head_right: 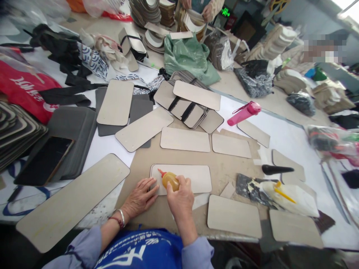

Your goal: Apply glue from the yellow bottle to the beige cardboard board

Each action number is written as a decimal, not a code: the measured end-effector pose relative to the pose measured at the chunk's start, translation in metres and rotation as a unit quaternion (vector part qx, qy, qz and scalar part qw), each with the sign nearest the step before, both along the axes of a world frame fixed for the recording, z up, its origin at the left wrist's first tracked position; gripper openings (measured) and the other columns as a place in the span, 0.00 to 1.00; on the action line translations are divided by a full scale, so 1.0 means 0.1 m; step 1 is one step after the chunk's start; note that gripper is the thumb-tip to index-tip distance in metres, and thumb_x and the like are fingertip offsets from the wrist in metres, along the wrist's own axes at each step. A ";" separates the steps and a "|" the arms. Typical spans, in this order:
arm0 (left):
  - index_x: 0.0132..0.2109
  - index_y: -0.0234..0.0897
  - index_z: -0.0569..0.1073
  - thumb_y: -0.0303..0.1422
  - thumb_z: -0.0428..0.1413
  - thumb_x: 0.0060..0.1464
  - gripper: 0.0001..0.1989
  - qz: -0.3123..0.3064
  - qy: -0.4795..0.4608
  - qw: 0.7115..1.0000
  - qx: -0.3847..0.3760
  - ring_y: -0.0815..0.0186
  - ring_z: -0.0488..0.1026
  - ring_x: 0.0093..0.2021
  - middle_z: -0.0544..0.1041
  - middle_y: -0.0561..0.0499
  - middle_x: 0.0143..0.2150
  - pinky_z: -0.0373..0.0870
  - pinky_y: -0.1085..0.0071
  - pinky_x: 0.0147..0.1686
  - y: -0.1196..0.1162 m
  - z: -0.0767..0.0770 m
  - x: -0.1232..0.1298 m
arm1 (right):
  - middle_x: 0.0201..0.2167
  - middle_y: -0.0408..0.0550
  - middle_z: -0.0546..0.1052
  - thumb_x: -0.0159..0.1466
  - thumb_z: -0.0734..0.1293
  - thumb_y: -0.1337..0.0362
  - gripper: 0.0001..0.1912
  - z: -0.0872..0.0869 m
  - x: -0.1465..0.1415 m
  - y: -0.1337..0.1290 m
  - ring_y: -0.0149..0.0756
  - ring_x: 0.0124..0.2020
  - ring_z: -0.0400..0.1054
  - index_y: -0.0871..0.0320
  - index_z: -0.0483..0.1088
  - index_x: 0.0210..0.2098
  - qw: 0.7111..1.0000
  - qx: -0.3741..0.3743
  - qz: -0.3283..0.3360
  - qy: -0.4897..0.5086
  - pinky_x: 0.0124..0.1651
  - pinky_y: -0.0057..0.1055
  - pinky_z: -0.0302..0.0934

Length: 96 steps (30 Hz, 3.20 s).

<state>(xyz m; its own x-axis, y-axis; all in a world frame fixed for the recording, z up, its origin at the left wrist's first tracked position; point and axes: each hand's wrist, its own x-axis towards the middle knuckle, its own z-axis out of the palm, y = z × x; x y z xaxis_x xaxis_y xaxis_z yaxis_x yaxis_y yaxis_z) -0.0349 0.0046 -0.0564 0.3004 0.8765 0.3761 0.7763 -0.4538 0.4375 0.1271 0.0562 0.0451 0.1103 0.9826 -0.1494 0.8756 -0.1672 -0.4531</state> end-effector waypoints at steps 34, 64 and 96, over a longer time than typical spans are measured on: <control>0.47 0.37 0.72 0.30 0.52 0.56 0.12 0.002 0.008 1.000 0.008 0.55 0.65 0.55 0.71 0.40 0.52 0.64 0.56 0.52 0.02 0.04 0.02 | 0.33 0.46 0.64 0.56 0.65 0.68 0.09 0.15 0.06 0.01 0.34 0.33 0.64 0.54 0.69 0.38 0.989 0.042 0.075 -0.124 0.30 0.25 0.55; 0.48 0.36 0.71 0.28 0.53 0.55 0.13 -0.010 0.015 1.000 -0.004 0.54 0.65 0.55 0.70 0.39 0.52 0.63 0.55 0.52 0.03 0.04 0.02 | 0.32 0.46 0.64 0.56 0.64 0.68 0.10 0.13 0.31 0.03 0.33 0.32 0.62 0.54 0.69 0.38 0.987 0.047 0.057 -0.145 0.29 0.25 0.53; 0.49 0.35 0.70 0.29 0.52 0.56 0.13 -0.016 0.022 0.999 0.021 0.52 0.65 0.54 0.70 0.39 0.51 0.63 0.53 0.51 0.01 -0.01 0.03 | 0.30 0.41 0.64 0.53 0.63 0.57 0.10 -0.07 0.99 0.14 0.34 0.30 0.61 0.55 0.64 0.32 0.978 0.008 -0.205 0.037 0.34 0.30 0.55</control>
